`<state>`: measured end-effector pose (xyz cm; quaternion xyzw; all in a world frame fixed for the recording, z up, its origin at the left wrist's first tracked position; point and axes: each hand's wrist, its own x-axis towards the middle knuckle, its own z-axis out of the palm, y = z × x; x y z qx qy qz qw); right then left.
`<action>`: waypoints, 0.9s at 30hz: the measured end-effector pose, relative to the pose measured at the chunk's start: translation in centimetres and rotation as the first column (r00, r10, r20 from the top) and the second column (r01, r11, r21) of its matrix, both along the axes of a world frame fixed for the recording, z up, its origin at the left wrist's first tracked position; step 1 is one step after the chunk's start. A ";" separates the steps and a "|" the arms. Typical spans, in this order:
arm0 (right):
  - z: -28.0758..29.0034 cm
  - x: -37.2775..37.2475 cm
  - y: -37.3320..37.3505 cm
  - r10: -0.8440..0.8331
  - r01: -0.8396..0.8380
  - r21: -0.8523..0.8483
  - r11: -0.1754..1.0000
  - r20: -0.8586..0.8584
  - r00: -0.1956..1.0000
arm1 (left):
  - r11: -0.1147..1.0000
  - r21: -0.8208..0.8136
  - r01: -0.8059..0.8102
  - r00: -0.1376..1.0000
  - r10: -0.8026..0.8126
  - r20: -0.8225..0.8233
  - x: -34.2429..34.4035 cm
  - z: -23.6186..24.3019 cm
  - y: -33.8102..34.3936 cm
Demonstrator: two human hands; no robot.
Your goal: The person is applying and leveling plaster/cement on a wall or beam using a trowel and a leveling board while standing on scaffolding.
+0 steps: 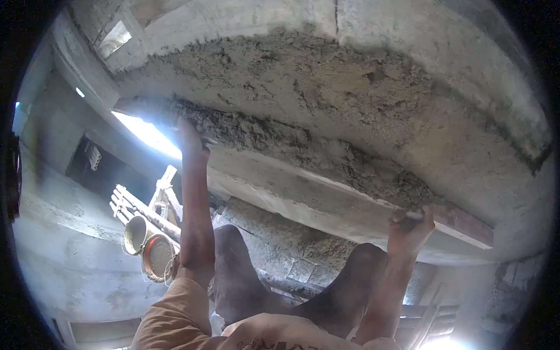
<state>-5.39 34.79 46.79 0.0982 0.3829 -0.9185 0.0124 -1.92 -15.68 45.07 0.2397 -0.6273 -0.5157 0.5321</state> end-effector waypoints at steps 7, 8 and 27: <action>6.3 -0.1 -2.9 -0.099 0.100 -0.049 0.994 0.022 0.995 | 0.998 0.028 0.064 0.996 -0.062 -0.066 0.4 4.2 -9.7; 9.1 0.2 -4.7 -0.116 0.116 -0.004 0.993 0.011 0.993 | 0.998 -0.023 0.060 0.996 -0.061 -0.062 0.3 5.7 -13.0; 1.6 1.0 -5.8 -0.077 0.060 0.106 0.993 0.164 0.984 | 0.826 -0.564 -0.014 0.911 0.243 0.333 5.7 0.9 -11.4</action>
